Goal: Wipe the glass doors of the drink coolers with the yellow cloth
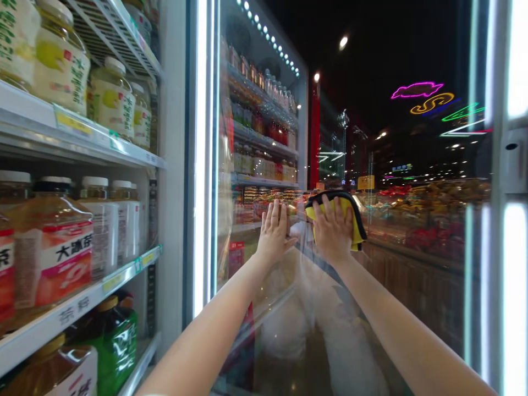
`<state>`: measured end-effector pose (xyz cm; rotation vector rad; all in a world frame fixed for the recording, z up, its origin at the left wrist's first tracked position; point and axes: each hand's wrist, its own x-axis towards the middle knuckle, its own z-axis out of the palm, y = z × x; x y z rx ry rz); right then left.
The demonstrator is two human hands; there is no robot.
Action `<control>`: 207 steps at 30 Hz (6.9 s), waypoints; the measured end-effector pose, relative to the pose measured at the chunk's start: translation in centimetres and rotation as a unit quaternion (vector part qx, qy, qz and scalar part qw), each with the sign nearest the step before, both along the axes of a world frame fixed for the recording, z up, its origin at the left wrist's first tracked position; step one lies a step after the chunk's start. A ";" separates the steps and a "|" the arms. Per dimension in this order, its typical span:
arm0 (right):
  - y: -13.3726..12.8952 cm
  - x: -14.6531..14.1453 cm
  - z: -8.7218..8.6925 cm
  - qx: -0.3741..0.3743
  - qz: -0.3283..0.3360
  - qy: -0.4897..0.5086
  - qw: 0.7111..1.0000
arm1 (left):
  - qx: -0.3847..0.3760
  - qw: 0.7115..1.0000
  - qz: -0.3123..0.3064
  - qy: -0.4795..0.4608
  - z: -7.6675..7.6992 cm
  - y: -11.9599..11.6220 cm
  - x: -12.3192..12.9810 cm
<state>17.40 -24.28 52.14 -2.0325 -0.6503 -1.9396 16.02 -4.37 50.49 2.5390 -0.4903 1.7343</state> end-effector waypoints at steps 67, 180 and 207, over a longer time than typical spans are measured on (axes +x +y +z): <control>-25.5 1.8 7.5 0.176 -0.107 0.007 0.979 | 0.107 0.982 -0.108 -0.109 3.6 -18.2 2.4; 24.9 0.8 10.1 -0.236 0.062 0.040 0.969 | -0.186 0.972 0.053 0.135 -5.5 15.9 -0.8; 26.7 0.5 15.3 -0.283 0.109 0.045 0.952 | -0.156 0.981 0.100 -0.052 -1.4 16.6 0.5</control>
